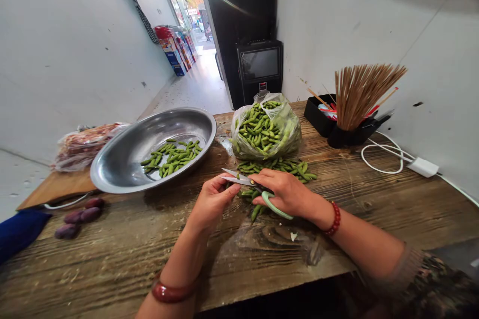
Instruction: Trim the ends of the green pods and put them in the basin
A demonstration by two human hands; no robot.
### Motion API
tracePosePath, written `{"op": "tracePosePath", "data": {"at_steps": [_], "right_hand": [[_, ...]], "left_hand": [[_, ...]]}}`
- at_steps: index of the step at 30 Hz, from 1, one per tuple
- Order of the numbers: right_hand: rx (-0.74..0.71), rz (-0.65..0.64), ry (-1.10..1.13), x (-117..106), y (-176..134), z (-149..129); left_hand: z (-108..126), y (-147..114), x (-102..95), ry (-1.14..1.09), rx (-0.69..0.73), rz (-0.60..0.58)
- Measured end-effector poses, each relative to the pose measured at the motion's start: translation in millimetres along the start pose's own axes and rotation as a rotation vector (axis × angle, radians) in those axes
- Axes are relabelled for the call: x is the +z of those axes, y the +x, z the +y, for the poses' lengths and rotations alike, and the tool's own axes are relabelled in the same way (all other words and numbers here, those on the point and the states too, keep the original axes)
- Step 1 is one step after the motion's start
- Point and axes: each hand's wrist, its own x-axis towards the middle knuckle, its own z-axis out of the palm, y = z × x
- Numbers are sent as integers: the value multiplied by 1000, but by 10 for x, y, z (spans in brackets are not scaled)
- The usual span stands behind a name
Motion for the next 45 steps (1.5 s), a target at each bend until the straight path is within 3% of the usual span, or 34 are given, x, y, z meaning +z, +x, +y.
{"op": "tracePosePath", "data": {"at_steps": [12, 21, 31, 45], "right_hand": [[2, -43, -48, -65, 1, 74], [32, 202, 156, 44, 27, 182], [6, 93, -4, 64, -12, 50], [-16, 108, -98, 32, -4, 17]], "left_hand": [[3, 20, -11, 17, -62, -12], [38, 23, 11, -280, -130, 28], [-17, 9, 62, -304, -103, 20], [-35, 8, 74, -324, -35, 35]]}}
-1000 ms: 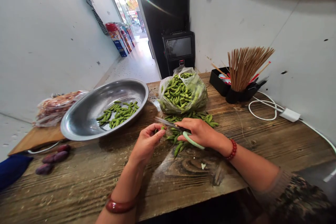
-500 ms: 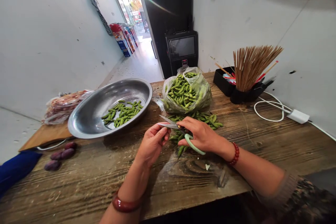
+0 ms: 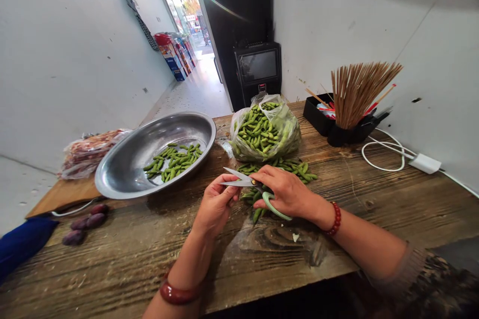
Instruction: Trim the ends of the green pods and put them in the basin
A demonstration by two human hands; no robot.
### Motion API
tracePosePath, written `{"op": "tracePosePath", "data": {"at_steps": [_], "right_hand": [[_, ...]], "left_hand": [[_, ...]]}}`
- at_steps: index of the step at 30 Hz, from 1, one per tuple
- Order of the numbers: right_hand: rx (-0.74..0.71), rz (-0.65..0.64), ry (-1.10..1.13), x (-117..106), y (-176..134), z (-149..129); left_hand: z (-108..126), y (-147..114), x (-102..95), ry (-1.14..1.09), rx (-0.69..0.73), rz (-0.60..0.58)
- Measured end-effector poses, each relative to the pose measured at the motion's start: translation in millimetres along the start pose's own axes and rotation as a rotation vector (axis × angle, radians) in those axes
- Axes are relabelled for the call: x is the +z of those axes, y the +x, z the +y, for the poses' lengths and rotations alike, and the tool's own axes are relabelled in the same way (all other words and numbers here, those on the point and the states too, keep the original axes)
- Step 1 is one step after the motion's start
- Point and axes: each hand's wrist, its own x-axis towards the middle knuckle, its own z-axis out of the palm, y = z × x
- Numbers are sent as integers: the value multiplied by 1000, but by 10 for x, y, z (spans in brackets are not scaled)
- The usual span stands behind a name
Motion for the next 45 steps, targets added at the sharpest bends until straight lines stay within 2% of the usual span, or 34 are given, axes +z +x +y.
{"op": "tracePosePath", "data": {"at_steps": [9, 22, 31, 34, 38, 43, 45], "right_hand": [[-26, 3, 23, -7, -1, 11], [-26, -24, 48, 30, -9, 69], [58, 128, 214, 12, 8, 210], [55, 141, 243, 22, 8, 227], [61, 151, 222, 29, 1, 208], [71, 161, 202, 14, 1, 169], [71, 144, 195, 11, 1, 158]], "left_hand": [[-23, 3, -8, 11, 21, -21], [3, 6, 7, 68, -41, -3], [143, 45, -20, -18, -120, 16], [112, 43, -34, 91, -128, 2], [30, 43, -33, 345, -92, -79], [-65, 76, -36, 840, 204, -176], [-98, 84, -52, 1025, 279, -205]]}}
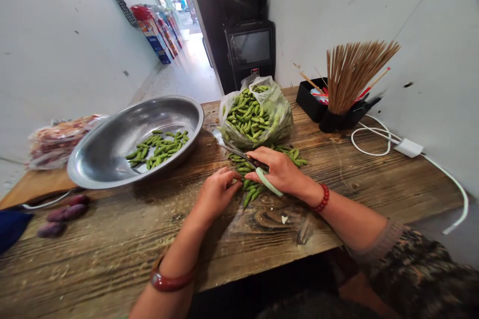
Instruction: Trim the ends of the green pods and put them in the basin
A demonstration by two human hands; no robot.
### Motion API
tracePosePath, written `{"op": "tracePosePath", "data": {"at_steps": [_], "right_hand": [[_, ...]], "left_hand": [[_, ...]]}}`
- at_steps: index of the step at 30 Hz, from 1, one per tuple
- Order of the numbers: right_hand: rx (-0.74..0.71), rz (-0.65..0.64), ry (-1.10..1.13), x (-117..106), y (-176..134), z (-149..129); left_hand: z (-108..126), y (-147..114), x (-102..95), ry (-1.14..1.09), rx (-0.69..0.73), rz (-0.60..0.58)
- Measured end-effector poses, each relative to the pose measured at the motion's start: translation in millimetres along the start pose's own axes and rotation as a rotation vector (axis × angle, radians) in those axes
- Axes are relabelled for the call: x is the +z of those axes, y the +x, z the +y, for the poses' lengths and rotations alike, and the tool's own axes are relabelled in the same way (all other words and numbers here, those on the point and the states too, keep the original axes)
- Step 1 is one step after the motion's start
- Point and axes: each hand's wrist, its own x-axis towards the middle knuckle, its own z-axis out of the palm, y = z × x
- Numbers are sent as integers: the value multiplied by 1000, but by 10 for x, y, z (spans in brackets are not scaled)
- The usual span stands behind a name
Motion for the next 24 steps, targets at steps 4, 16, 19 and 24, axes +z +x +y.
{"op": "tracePosePath", "data": {"at_steps": [4, 16, 19, 24], "right_hand": [[5, -29, -20, 10, -3, -2], [15, 47, 12, 49, 4, 27], [20, -12, 14, 52, -3, -1], [-13, -62, -7, 71, -12, -25]], "left_hand": [[-50, -7, 11, 189, 26, -58], [95, -36, -155, -722, -365, 125], [87, -45, -147, -845, -386, 144], [91, -41, -133, -927, -361, 177]]}}
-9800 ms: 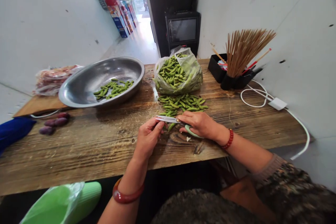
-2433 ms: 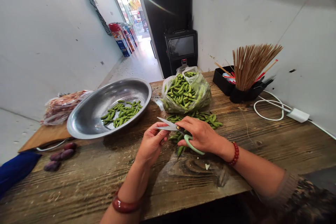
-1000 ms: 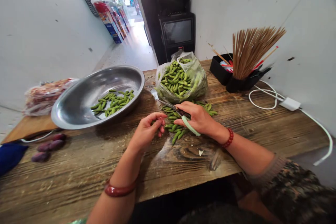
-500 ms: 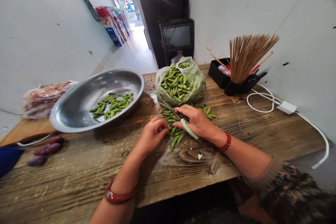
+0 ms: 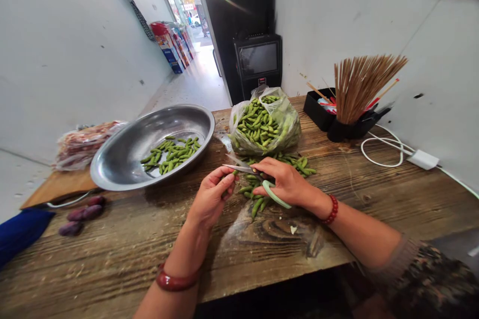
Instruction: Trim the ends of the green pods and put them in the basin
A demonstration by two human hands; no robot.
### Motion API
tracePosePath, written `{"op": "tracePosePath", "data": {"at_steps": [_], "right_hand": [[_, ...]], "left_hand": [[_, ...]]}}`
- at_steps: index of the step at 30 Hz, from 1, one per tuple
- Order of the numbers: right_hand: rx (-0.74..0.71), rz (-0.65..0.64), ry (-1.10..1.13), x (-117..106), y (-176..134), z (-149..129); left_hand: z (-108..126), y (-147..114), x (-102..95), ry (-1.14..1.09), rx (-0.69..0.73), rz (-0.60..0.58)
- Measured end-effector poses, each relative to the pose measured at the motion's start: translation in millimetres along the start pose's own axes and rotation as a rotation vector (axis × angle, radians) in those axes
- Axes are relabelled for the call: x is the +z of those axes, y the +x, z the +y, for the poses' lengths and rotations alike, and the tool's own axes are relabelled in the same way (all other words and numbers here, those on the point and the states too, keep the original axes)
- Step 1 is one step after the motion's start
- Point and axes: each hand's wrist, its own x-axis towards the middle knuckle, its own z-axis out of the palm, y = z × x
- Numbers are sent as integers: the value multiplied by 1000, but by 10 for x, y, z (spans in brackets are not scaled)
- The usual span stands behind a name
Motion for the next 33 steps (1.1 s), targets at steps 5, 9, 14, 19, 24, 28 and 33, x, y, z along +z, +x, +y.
{"op": "tracePosePath", "data": {"at_steps": [5, 9, 14, 19, 24, 28, 33], "right_hand": [[-59, -16, -33, 25, -18, -25], [-66, -18, -52, 35, -29, -32], [-4, 36, -10, 36, -19, -11], [-45, -5, -63, 25, -16, -47], [-60, -31, -133, 16, -18, -86], [-61, -46, -131, -1, -15, -98], [-71, -21, -120, -3, -15, -93]], "left_hand": [[-27, -20, 36, 68, 29, -20], [-54, -24, 59, 137, 68, -30], [-30, 2, 28, 51, 56, 34], [-17, 2, 23, -85, 14, 33], [-32, -30, 88, -3, 43, 5], [-61, -19, 72, 57, 93, -21], [-119, 19, -5, 133, 158, -28]]}}
